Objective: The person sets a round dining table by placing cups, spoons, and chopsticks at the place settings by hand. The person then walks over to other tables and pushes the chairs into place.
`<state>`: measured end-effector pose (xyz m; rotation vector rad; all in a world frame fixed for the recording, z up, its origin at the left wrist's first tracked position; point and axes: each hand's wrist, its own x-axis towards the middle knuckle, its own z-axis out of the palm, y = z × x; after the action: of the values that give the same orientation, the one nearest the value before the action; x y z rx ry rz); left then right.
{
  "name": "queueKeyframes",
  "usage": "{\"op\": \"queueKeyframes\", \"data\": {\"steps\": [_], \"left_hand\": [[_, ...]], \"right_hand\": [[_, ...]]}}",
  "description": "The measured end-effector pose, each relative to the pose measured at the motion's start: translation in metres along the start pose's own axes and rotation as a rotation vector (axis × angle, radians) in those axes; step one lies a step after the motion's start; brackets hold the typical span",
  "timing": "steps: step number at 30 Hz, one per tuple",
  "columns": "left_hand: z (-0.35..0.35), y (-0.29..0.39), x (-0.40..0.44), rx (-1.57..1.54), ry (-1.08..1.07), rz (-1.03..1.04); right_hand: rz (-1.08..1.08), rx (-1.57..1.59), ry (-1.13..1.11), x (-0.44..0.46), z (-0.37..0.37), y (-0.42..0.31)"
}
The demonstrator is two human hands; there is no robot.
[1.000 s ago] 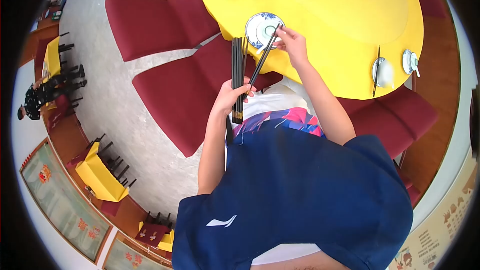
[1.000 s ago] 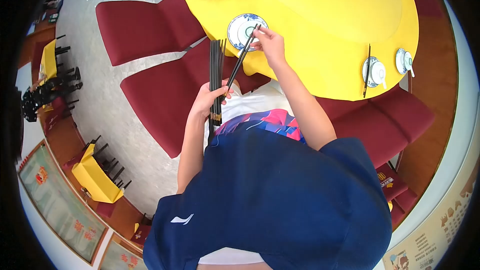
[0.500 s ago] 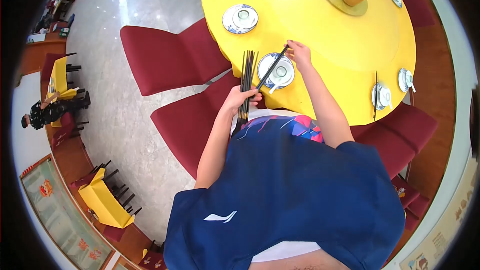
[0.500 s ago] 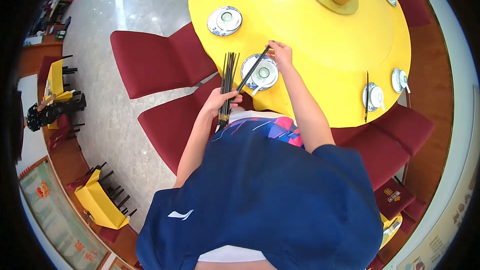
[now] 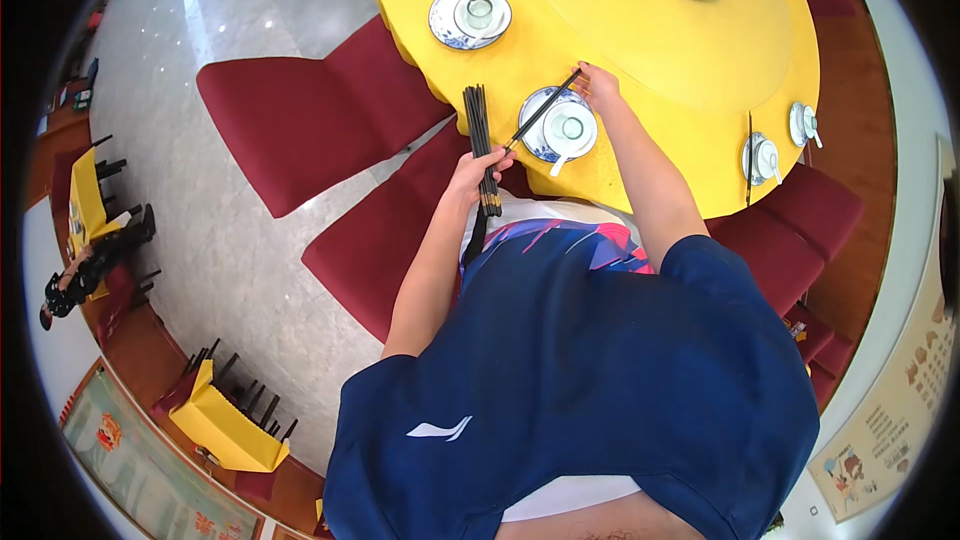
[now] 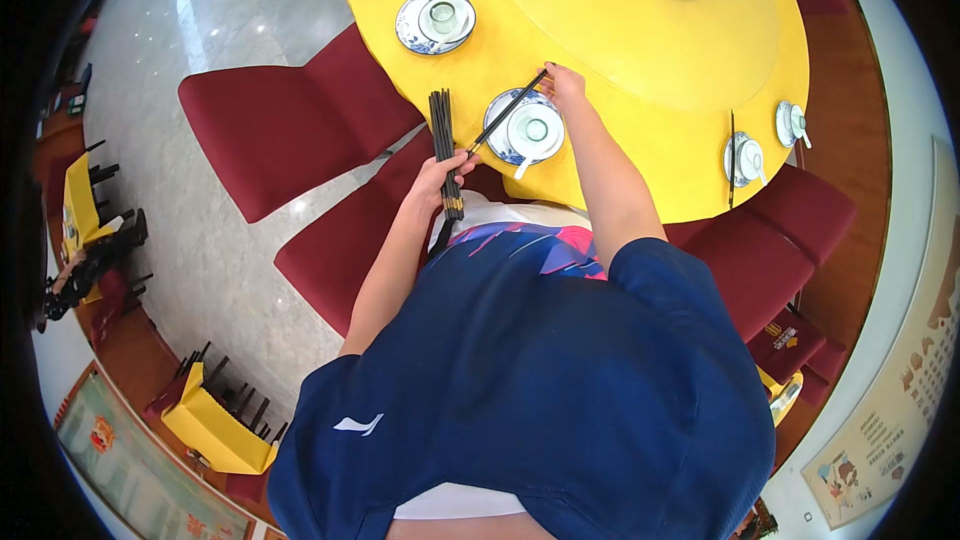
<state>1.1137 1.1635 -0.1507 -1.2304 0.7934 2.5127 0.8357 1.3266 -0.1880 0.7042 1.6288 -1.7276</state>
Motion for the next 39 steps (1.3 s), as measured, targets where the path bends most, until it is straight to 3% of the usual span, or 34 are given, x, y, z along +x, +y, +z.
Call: {"op": "queueKeyframes", "data": {"steps": [7, 16, 29, 32, 34, 35, 37, 39], "left_hand": [[-0.002, 0.003, 0.013, 0.288, 0.01, 0.03], [-0.003, -0.004, 0.033, 0.356, 0.03, 0.096], [-0.014, 0.011, 0.034, 0.502, -0.018, 0.137], [-0.033, 0.019, 0.01, 0.484, 0.024, 0.179], [-0.046, 0.029, -0.013, 0.462, 0.069, 0.187], [-0.053, 0.034, -0.024, 0.435, 0.025, 0.198], [-0.053, 0.046, -0.043, 0.404, -0.005, 0.208], [-0.044, 0.062, -0.06, 0.421, -0.142, 0.138]], "right_hand": [[0.032, -0.077, 0.018, 0.007, -0.014, 0.005], [0.025, -0.09, -0.017, 0.009, -0.021, 0.003], [-0.038, -0.17, 0.122, -0.002, -0.006, -0.003], [-0.046, -0.289, 0.224, -0.022, -0.011, -0.011], [-0.33, -0.687, 0.338, -0.048, -0.008, -0.011], [-0.329, -0.693, 0.323, -0.064, 0.0, -0.01], [-0.446, -0.709, -0.037, -0.102, 0.029, -0.005], [-0.323, -0.636, -0.306, -0.129, 0.069, 0.008]]}}
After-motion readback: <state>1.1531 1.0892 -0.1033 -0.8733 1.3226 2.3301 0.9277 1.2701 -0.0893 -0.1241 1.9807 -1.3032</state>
